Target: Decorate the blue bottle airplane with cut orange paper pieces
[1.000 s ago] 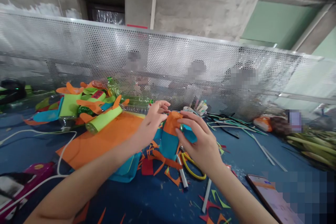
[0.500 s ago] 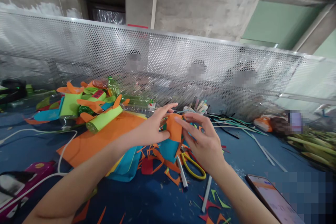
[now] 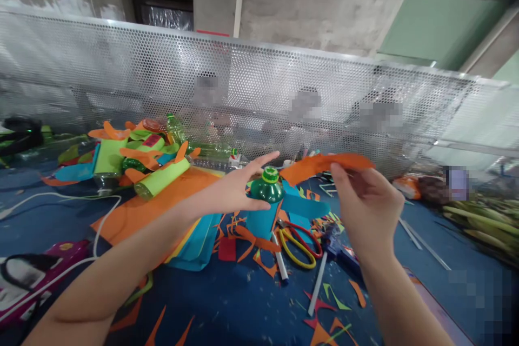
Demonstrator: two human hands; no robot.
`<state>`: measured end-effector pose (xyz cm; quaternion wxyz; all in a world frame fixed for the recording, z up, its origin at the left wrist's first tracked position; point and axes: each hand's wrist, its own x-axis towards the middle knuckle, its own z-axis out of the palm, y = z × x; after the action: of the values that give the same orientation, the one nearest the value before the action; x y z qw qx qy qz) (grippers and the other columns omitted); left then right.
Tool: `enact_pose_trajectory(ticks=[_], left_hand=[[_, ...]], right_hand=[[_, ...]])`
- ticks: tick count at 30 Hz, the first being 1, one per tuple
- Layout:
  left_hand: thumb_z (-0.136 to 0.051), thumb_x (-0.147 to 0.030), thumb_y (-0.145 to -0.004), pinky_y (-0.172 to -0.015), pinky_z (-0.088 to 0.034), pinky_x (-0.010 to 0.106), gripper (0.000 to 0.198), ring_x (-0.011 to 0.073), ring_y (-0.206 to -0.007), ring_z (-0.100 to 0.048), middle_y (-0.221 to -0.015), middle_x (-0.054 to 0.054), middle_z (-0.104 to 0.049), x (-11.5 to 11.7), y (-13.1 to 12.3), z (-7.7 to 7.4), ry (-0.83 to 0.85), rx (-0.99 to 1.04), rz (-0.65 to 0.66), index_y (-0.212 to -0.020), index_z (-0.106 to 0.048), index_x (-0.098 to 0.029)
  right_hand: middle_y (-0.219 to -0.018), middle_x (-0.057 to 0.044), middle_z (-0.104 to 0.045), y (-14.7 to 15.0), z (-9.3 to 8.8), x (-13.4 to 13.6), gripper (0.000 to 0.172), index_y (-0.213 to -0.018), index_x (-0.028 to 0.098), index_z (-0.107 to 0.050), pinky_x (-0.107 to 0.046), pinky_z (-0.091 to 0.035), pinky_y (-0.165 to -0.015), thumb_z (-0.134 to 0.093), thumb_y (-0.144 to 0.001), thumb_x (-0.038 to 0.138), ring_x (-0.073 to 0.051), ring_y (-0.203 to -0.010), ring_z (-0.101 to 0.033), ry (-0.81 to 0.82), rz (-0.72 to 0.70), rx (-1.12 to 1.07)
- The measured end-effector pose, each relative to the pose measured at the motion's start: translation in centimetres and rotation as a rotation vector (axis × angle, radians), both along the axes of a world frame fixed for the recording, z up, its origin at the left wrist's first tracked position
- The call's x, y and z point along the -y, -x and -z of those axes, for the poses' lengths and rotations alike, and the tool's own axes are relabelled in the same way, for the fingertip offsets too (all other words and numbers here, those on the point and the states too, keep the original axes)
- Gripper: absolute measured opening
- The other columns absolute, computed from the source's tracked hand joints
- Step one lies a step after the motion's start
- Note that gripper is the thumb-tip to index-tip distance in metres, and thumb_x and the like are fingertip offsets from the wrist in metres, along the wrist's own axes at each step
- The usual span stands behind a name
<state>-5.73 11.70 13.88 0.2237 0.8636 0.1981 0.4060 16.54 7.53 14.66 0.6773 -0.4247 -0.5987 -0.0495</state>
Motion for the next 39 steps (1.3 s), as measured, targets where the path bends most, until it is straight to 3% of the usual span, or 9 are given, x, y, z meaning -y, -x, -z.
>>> enact_pose_trajectory(ticks=[5,11,15,18,24,30,34,36,39], left_hand=[[-0.076,-0.020,-0.061,-0.072,-0.056,0.040,0.087,0.0292,-0.100,-0.062,-0.123,0.009,-0.057,-1.9,0.9,-0.9,-0.038,0.004,-0.129,-0.137,-0.035,-0.035],[-0.075,-0.020,-0.065,-0.093,-0.042,0.049,0.080,0.0317,-0.112,-0.052,-0.129,0.010,-0.049,-4.6,1.9,-1.2,-0.154,0.146,-0.406,-0.136,-0.037,-0.026],[-0.074,-0.016,-0.065,-0.103,-0.030,0.049,0.072,0.0309,-0.117,-0.044,-0.127,0.008,-0.051,-6.2,2.0,1.2,-0.317,0.116,-0.524,-0.130,-0.043,-0.023],[-0.070,-0.017,-0.070,-0.104,-0.030,0.047,0.059,0.0282,-0.116,-0.044,-0.122,0.008,-0.053,-6.9,2.3,3.8,-0.393,-0.025,-0.554,-0.123,-0.046,-0.021],[-0.060,-0.023,-0.081,-0.102,-0.033,0.043,0.038,0.0268,-0.120,-0.039,-0.125,0.011,-0.046,-5.2,2.8,8.0,-0.580,-0.370,-0.550,-0.117,-0.049,-0.018],[-0.050,-0.017,-0.086,-0.101,-0.032,0.045,0.030,0.0269,-0.118,-0.041,-0.119,0.012,-0.050,-2.8,2.5,10.4,-0.662,-0.651,-0.429,-0.116,-0.052,-0.020],[-0.044,-0.002,-0.083,-0.103,-0.030,0.048,0.051,0.0275,-0.126,-0.035,-0.132,0.010,-0.042,-1.3,2.2,10.0,-0.627,-0.700,-0.376,-0.129,-0.043,-0.025],[-0.042,0.000,-0.082,-0.103,-0.033,0.045,0.054,0.0269,-0.127,-0.034,-0.132,0.012,-0.041,-0.1,1.8,9.3,-0.570,-0.631,-0.406,-0.131,-0.040,-0.020],[-0.042,-0.009,-0.086,-0.097,-0.041,0.037,0.032,0.0215,-0.111,-0.048,-0.113,0.013,-0.054,2.6,1.1,8.5,-0.523,-0.388,-0.408,-0.118,-0.049,-0.008]], right_hand=[[-0.092,-0.003,-0.069,-1.4,-0.2,-1.3,0.015,-0.095,0.023,-0.066,-0.034,-0.055,-0.076,-0.057,-0.085,0.029,-0.018,-0.084,-0.066,0.060,-0.204,-0.099],[-0.079,-0.003,-0.072,-2.2,0.8,-2.3,0.016,-0.089,0.020,-0.068,-0.029,-0.056,-0.066,-0.064,-0.079,0.031,-0.016,-0.072,-0.068,0.424,-0.390,0.102],[-0.083,-0.004,-0.072,-1.4,2.1,-3.1,0.023,-0.094,0.019,-0.066,-0.030,-0.056,-0.063,-0.066,-0.076,0.032,-0.018,-0.072,-0.068,0.623,-0.490,0.269],[-0.072,-0.001,-0.071,0.0,4.0,-3.3,0.021,-0.090,0.018,-0.062,-0.028,-0.052,-0.054,-0.065,-0.074,0.033,-0.018,-0.062,-0.067,0.789,-0.530,0.391],[-0.056,0.003,-0.063,3.3,9.0,-0.4,0.012,-0.075,0.020,-0.052,-0.023,-0.040,-0.046,-0.057,-0.078,0.030,-0.014,-0.051,-0.059,1.211,-0.627,0.578],[-0.067,0.000,-0.062,2.9,10.9,1.9,0.013,-0.077,0.021,-0.058,-0.025,-0.038,-0.054,-0.058,-0.078,0.034,-0.016,-0.060,-0.057,0.981,-0.366,0.748],[-0.063,-0.001,-0.058,1.2,11.4,1.2,0.018,-0.093,0.020,-0.052,-0.026,-0.035,-0.053,-0.050,-0.085,0.035,-0.019,-0.059,-0.057,0.905,-0.094,0.835],[-0.062,0.000,-0.057,0.6,11.8,0.9,0.018,-0.099,0.019,-0.050,-0.026,-0.034,-0.050,-0.046,-0.086,0.032,-0.018,-0.055,-0.056,0.929,-0.088,0.873],[-0.063,0.001,-0.056,0.1,12.1,0.9,0.021,-0.105,0.019,-0.049,-0.025,-0.035,-0.051,-0.043,-0.085,0.022,-0.017,-0.055,-0.056,0.960,-0.176,0.884]])
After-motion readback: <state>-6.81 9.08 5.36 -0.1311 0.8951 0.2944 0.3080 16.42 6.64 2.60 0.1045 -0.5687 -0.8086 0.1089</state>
